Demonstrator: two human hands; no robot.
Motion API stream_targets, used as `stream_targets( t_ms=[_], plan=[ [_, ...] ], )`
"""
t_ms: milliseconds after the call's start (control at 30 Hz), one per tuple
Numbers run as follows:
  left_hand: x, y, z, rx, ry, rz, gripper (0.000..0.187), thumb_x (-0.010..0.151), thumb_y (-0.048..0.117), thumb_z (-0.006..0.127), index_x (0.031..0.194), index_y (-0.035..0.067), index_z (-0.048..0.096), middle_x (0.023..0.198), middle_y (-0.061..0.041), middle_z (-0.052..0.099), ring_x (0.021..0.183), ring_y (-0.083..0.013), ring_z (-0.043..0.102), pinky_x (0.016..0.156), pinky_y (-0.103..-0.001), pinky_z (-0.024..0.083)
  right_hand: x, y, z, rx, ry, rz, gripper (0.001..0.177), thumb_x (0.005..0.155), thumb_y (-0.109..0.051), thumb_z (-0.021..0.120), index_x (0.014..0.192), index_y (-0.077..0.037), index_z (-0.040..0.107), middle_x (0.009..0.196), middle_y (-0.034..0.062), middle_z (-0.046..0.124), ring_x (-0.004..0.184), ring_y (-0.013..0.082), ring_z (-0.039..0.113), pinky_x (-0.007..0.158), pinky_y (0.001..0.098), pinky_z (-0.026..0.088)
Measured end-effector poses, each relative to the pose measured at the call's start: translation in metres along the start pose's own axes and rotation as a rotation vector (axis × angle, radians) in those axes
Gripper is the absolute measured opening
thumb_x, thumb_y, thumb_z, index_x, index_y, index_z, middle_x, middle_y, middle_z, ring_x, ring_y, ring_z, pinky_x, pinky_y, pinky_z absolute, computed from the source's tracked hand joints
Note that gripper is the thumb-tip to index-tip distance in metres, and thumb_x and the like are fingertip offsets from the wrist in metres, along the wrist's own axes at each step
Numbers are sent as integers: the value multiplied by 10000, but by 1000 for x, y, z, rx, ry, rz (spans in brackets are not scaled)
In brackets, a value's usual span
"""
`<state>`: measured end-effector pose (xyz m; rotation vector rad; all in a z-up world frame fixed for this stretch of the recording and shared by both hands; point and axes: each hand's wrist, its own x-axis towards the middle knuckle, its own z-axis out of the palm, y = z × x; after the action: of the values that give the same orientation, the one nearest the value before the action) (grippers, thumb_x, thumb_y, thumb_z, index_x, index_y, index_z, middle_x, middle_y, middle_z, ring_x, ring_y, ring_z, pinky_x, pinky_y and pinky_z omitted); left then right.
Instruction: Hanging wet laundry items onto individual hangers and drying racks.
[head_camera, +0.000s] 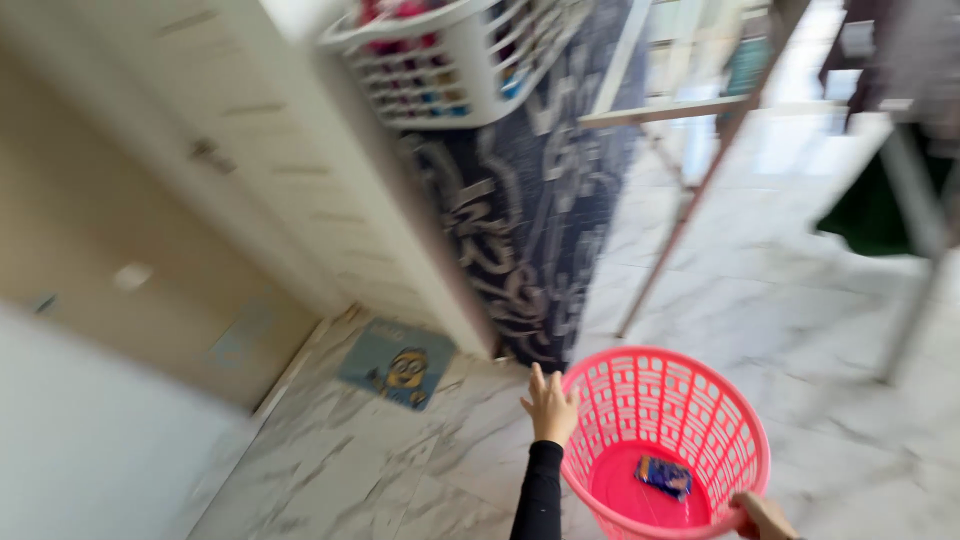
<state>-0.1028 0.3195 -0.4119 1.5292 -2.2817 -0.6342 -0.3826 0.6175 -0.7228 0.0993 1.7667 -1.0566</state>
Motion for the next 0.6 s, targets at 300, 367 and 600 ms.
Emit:
stream_targets(
  t_ms=[300, 367, 600],
  plan=[
    [-34, 138, 18, 17, -159, 199, 867, 898, 445, 697, 1576, 122, 263, 1661, -192, 186, 1530, -442, 164, 1120, -769, 185, -223, -56, -139, 300, 248, -196, 348, 819, -262, 711, 943, 63, 706, 732, 203, 709, 582, 304, 676, 585, 427, 577],
    [-51, 175, 7, 16, -219, 189, 911, 899, 456, 696, 1592, 112, 214, 1659, -197, 188, 1526, -431, 196, 1117, -749, 219, -248, -59, -168, 343, 281, -215, 368, 829, -262, 717, 970, 78, 709, 785, 202, 724, 628, 305, 699, 617, 428, 587],
    [-62, 230, 110, -279, -200, 265, 997, 874, 482, 800, 1515, -34, 238, 1438, -353, 471, 1258, -454, 566, 1005, -487, 487, -353, -81, -273, 431, 355, -314, 376, 847, -264, 709, 1049, 54, 716, 943, 177, 757, 806, 277, 743, 766, 422, 612]
  ],
)
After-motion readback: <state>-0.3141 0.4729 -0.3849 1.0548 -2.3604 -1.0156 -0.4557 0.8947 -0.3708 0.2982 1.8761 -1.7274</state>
